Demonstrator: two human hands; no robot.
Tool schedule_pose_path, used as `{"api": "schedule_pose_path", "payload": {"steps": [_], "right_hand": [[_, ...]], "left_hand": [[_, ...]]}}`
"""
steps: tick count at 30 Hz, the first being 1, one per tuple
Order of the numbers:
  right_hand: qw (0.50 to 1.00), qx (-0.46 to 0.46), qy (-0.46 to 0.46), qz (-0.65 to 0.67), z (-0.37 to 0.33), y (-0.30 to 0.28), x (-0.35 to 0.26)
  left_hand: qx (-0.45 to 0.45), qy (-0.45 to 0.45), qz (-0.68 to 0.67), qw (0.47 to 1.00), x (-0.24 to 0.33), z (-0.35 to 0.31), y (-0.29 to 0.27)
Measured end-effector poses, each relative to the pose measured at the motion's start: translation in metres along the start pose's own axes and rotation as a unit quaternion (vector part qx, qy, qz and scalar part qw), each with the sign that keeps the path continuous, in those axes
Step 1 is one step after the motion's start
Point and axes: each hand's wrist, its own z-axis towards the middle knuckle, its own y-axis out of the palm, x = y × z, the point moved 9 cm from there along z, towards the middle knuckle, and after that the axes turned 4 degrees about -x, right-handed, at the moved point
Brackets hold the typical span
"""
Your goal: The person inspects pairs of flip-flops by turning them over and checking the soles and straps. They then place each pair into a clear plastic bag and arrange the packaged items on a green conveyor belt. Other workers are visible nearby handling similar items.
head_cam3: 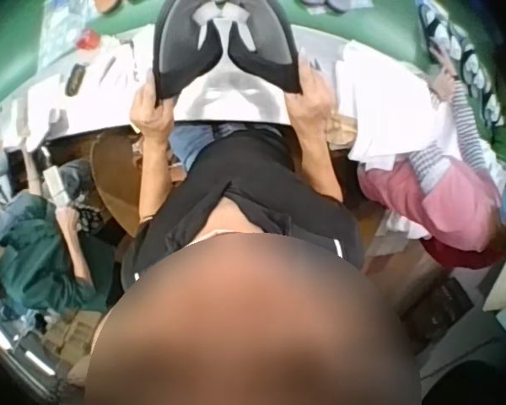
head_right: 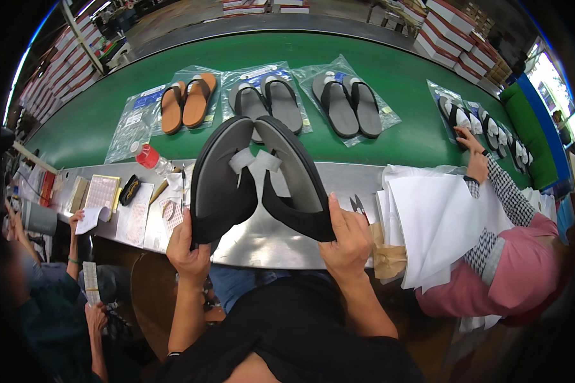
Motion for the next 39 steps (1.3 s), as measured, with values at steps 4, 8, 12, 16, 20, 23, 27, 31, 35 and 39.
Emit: {"api": "schedule_pose_path", "payload": {"steps": [4,8,12,16,20,23,27,31,35,39], "right_hand": [[0.999,-0.030,0.031,0.011,-0.001,0.001,0.001],[0.973,-0.090,0.166,0.134,-0.002,0.016,0.019],[0.787,-0.156,0.374,0.465,-0.014,0.053,0.035],[0.548,-0.129,0.479,0.674,-0.026,0.077,0.022],[0.502,-0.177,0.491,0.690,-0.031,0.092,0.013],[0.518,-0.185,0.496,0.673,-0.031,0.097,0.016],[0.524,-0.174,0.502,0.665,-0.029,0.097,0.018],[0.544,-0.181,0.467,0.673,-0.025,0.093,0.011],[0.629,-0.203,0.449,0.602,-0.028,0.089,0.014],[0.772,-0.225,0.305,0.510,-0.014,0.072,0.002]], "left_hand": [[-0.020,-0.011,0.000,1.000,0.007,0.006,0.001],[-0.072,-0.079,-0.069,0.992,0.001,0.012,0.010],[-0.126,-0.345,-0.434,0.823,-0.024,-0.004,0.045],[-0.151,-0.447,-0.631,0.615,-0.006,-0.019,0.077],[-0.114,-0.479,-0.705,0.510,-0.002,-0.020,0.092],[-0.090,-0.468,-0.744,0.469,-0.005,-0.016,0.096],[-0.072,-0.458,-0.762,0.452,-0.009,-0.017,0.099],[-0.097,-0.479,-0.725,0.486,-0.015,-0.023,0.098],[-0.095,-0.442,-0.706,0.545,-0.017,-0.019,0.088],[-0.143,-0.402,-0.574,0.699,-0.014,-0.013,0.079]]}}
